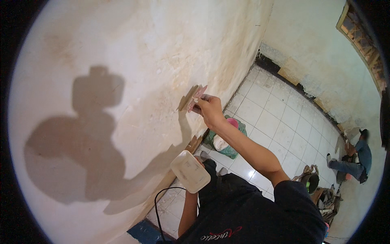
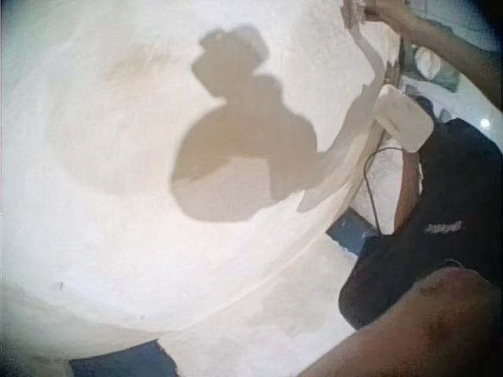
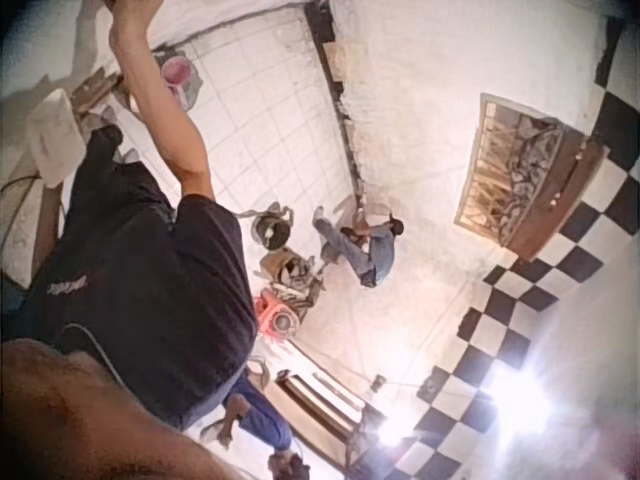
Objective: The person applies a white plaster or skimming compound to an interior wall using a spreader, repeatedly picking up more compound from a small plastic container.
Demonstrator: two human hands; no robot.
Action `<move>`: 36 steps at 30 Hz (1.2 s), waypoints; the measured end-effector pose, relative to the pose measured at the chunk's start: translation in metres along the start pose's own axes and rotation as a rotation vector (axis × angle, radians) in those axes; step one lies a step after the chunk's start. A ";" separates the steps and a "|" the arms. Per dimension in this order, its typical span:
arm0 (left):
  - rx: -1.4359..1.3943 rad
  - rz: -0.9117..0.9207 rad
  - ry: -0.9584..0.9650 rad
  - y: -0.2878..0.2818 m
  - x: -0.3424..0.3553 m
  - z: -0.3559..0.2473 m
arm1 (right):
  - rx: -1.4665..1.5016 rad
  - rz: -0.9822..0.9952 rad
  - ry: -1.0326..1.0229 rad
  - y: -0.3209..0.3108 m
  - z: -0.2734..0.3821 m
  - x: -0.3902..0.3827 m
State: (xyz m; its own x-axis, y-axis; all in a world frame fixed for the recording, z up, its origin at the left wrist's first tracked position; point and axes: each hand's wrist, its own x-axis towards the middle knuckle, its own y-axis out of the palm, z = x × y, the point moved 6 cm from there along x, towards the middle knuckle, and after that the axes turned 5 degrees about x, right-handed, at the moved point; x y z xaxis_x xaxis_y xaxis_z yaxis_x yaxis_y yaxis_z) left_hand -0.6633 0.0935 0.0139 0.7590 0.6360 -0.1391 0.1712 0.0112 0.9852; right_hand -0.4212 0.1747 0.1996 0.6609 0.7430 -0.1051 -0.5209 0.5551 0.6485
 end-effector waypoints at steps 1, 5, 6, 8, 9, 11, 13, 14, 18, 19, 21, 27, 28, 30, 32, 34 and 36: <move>-0.002 -0.010 0.008 0.005 0.002 0.001 | -0.002 0.022 -0.002 0.011 0.014 -0.004; 0.005 0.008 -0.014 0.004 0.006 0.001 | 0.012 0.081 0.001 0.038 0.048 -0.023; 0.011 0.027 -0.032 0.001 0.006 -0.001 | 0.021 0.092 0.006 0.040 0.049 -0.026; 0.029 0.077 -0.004 -0.005 0.005 -0.006 | 0.070 0.062 0.016 0.034 0.050 -0.032; 0.039 0.102 0.013 -0.008 0.002 -0.010 | 0.095 0.049 0.024 0.031 0.049 -0.036; -0.014 -0.019 0.002 -0.015 -0.003 -0.010 | 0.142 -0.003 0.007 0.005 0.039 -0.043; 0.015 -0.101 0.043 -0.013 -0.010 -0.009 | 0.207 -0.054 0.020 -0.033 0.008 -0.046; 0.072 -0.118 0.080 -0.003 -0.014 -0.009 | 0.248 -0.083 0.032 -0.060 -0.016 -0.042; 0.057 -0.142 0.135 0.016 -0.026 -0.018 | 0.132 -0.226 -0.161 -0.081 -0.029 -0.016; 0.067 -0.136 0.142 0.014 -0.031 -0.022 | 0.036 -0.214 -0.237 -0.074 -0.019 -0.008; 0.082 -0.112 0.120 0.002 -0.027 -0.023 | -0.163 -0.212 -0.416 -0.065 0.021 0.015; -0.195 -0.111 0.103 0.010 -0.025 -0.018 | -0.655 -0.220 -0.709 0.012 0.049 -0.009; -0.190 -0.140 0.087 0.001 -0.025 -0.019 | -0.649 -0.213 -0.707 0.022 0.045 -0.022; -0.178 -0.207 0.055 -0.026 -0.028 -0.021 | -0.598 -0.156 -0.714 0.036 0.030 -0.041; -0.150 -0.170 0.034 -0.031 -0.027 -0.020 | -0.637 -0.107 -0.679 0.046 0.022 -0.060; -0.135 -0.109 0.023 -0.023 -0.026 -0.016 | -0.595 -0.085 -0.665 0.044 0.014 -0.073; -0.131 -0.034 0.007 -0.010 -0.025 -0.014 | -0.471 -0.085 -0.671 0.036 0.005 -0.080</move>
State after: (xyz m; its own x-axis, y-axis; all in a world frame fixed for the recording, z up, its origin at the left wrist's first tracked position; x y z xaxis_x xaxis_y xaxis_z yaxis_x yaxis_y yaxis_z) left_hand -0.6928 0.0883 0.0088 0.7498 0.6388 -0.1724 0.1128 0.1334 0.9846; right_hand -0.4905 0.1334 0.2354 0.8129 0.3929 0.4300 -0.5278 0.8091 0.2584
